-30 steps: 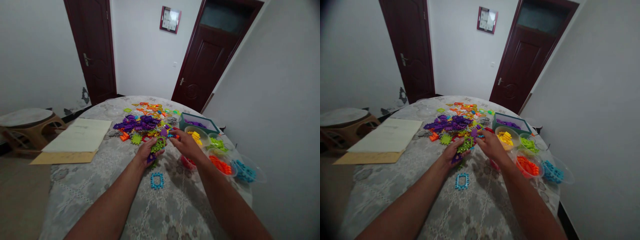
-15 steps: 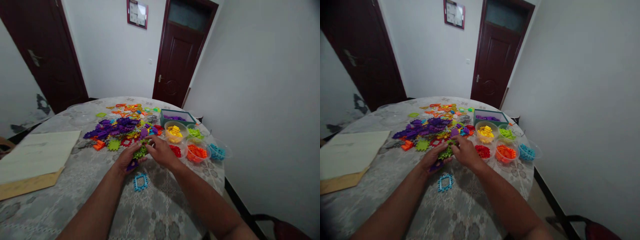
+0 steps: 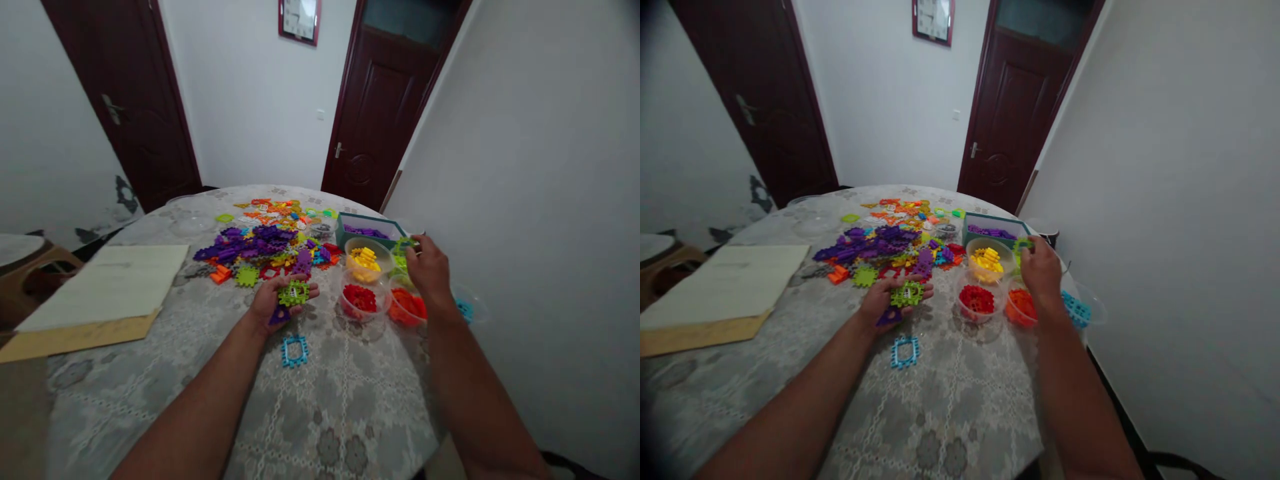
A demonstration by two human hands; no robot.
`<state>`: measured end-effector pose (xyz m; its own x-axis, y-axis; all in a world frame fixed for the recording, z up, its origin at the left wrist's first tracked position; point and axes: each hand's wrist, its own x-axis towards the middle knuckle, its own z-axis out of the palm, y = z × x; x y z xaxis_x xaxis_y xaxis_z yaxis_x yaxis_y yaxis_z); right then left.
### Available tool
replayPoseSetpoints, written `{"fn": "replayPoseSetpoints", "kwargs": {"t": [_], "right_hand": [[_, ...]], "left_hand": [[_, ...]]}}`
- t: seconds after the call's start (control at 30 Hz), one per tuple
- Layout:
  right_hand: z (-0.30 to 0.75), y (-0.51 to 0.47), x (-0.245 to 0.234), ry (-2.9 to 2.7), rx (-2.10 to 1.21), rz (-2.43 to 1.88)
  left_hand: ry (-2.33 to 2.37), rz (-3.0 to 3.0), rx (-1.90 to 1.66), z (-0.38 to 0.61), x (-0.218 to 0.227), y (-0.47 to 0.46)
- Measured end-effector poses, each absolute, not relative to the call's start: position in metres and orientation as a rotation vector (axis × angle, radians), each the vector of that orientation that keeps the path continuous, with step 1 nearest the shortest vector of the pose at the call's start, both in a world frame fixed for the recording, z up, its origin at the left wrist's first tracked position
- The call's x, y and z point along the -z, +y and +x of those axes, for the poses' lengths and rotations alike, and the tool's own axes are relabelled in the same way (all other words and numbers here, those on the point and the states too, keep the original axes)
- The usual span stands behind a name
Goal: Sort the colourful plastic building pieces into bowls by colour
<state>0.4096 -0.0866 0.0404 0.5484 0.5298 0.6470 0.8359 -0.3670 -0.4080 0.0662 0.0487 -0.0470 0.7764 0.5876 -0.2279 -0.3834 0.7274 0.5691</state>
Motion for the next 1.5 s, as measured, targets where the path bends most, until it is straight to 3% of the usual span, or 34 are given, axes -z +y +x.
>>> {"fn": "replayPoseSetpoints", "kwargs": {"t": [0.13,0.27,0.5,0.7,1.17,1.5], "right_hand": [[0.444,-0.086,-0.032,-1.05,0.668,-2.229],[0.41,-0.089,-0.031,-1.19,0.729,-2.046],[0.262,-0.098,-0.02,-1.816,0.176,-1.54],[0.215,-0.089,0.011,-1.957,0.105,-1.561],[0.206,-0.079,0.02,-1.813,0.095,-1.747],[0.321,-0.097,-0.044,-1.369,0.307,-2.027]], "left_hand": [[0.335,0.534,-0.551,0.067,0.052,0.048],[0.363,0.552,-0.548,0.067,0.05,0.045],[0.441,0.599,-0.576,0.068,0.043,0.037],[0.507,0.67,-0.628,0.071,0.047,0.033],[0.554,0.785,-0.632,0.073,0.046,0.029],[0.578,0.63,-0.699,0.074,0.039,0.04]]}}
